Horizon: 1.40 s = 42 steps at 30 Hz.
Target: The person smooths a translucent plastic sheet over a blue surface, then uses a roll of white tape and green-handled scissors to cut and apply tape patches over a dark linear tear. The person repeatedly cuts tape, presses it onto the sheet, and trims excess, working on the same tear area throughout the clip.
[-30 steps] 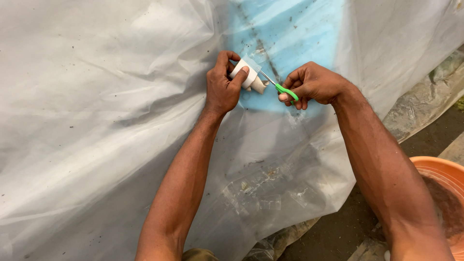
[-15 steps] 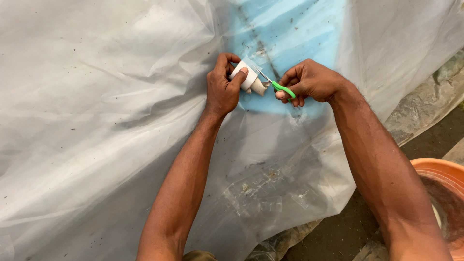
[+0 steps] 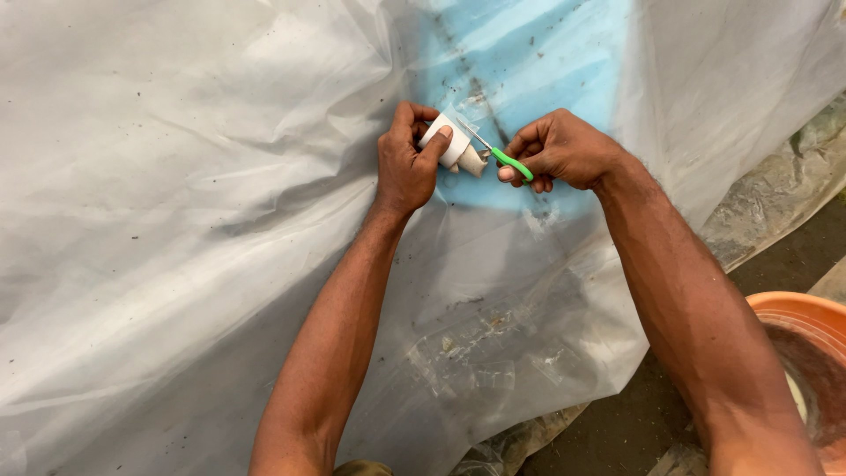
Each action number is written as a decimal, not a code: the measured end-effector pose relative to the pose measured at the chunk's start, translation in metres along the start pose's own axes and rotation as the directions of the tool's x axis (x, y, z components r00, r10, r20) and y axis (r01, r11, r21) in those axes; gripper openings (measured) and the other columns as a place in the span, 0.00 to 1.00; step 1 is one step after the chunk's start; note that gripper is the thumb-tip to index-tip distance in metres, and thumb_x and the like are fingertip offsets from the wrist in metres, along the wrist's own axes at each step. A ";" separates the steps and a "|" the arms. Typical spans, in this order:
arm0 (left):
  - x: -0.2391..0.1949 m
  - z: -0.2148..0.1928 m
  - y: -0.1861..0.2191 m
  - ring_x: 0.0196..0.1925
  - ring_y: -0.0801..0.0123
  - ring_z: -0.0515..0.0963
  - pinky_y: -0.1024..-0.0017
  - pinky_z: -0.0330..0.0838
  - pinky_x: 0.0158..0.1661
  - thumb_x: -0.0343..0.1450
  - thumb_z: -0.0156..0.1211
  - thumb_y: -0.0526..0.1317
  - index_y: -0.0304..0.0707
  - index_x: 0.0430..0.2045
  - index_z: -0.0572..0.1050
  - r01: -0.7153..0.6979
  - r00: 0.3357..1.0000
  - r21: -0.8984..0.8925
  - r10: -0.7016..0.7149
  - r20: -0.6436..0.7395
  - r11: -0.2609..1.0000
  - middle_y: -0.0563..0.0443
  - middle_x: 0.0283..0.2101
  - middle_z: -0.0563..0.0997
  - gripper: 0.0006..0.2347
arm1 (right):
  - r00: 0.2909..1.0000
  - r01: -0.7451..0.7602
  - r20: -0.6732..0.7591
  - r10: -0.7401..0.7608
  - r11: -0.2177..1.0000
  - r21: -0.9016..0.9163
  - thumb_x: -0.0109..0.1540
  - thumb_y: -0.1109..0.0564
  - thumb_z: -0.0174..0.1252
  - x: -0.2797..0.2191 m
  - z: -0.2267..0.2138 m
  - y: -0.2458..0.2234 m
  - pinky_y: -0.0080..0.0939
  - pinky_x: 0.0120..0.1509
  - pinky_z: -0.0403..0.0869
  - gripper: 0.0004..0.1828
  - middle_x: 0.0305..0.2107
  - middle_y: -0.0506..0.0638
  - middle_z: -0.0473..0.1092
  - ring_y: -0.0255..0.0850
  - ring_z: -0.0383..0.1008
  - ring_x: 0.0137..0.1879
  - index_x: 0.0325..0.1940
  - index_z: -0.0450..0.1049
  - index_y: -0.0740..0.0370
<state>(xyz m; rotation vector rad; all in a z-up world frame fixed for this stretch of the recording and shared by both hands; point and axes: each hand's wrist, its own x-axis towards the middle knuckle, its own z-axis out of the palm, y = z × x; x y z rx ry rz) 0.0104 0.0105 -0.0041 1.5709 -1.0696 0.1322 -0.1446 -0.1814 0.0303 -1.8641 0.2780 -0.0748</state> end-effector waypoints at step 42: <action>-0.007 -0.009 0.007 0.21 0.75 0.74 0.72 0.67 0.24 0.65 0.53 0.34 0.34 0.29 0.72 -0.064 0.998 -0.084 0.063 -0.016 0.994 0.52 0.19 0.76 0.04 | 0.638 0.160 -0.268 -0.722 0.465 -0.871 0.61 0.61 0.61 0.021 0.058 0.012 0.45 0.22 0.64 0.31 0.11 0.47 0.65 0.40 0.65 0.15 0.70 0.69 0.60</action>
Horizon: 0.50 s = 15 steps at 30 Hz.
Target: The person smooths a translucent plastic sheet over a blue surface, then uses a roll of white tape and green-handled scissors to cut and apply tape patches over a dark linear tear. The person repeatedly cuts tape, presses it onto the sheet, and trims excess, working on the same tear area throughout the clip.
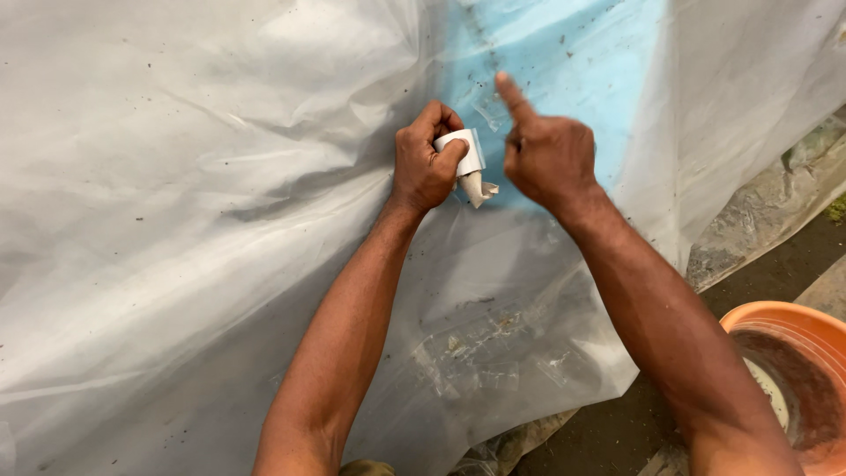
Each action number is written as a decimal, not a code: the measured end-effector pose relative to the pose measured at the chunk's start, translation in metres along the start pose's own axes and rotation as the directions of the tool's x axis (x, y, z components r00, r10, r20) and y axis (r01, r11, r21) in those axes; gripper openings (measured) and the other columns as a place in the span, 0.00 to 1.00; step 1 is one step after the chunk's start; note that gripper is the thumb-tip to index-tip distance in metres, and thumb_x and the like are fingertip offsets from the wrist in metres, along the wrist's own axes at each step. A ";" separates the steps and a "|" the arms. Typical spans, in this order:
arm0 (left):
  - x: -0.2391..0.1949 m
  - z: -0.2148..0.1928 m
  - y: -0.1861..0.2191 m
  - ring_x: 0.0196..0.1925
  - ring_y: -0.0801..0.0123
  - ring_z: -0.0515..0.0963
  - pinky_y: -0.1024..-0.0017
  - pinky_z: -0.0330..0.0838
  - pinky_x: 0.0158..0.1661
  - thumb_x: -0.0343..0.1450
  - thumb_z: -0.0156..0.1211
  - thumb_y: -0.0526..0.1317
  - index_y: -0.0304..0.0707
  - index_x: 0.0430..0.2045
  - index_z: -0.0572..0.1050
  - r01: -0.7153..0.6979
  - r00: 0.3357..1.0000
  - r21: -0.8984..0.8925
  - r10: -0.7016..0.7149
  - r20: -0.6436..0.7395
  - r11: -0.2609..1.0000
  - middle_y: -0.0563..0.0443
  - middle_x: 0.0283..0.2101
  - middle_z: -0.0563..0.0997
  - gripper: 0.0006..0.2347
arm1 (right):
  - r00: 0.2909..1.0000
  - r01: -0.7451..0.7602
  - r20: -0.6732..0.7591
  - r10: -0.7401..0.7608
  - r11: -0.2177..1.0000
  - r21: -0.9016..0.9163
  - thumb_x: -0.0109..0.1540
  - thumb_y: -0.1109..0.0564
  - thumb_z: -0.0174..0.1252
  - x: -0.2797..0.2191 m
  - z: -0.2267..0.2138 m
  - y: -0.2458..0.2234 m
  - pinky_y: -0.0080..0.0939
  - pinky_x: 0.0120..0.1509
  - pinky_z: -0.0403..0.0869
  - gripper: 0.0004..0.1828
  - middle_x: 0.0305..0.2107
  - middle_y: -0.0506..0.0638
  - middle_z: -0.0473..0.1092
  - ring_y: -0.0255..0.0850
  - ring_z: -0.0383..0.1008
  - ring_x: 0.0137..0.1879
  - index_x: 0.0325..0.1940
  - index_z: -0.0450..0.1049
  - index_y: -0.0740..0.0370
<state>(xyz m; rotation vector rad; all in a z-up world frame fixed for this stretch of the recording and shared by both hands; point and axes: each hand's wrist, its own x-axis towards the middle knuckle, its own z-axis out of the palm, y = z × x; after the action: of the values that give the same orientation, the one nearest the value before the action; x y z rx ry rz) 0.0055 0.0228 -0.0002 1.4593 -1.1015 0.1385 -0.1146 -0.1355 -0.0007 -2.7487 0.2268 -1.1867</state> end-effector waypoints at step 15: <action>-0.003 -0.006 -0.003 0.21 0.76 0.69 0.71 0.62 0.23 0.63 0.52 0.34 0.34 0.24 0.70 -0.028 0.999 -0.067 0.026 -0.022 0.997 0.53 0.18 0.72 0.03 | 0.943 0.096 0.332 0.010 0.948 -0.303 0.63 0.53 0.60 -0.020 0.013 -0.005 0.42 0.16 0.61 0.46 0.10 0.45 0.65 0.38 0.61 0.11 0.83 0.45 0.49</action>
<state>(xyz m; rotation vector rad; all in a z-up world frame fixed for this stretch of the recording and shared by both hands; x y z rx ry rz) 0.0088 0.0286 -0.0034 1.3801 -1.0985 0.1344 -0.1182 -0.1258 -0.0233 -3.1905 0.3444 -0.7269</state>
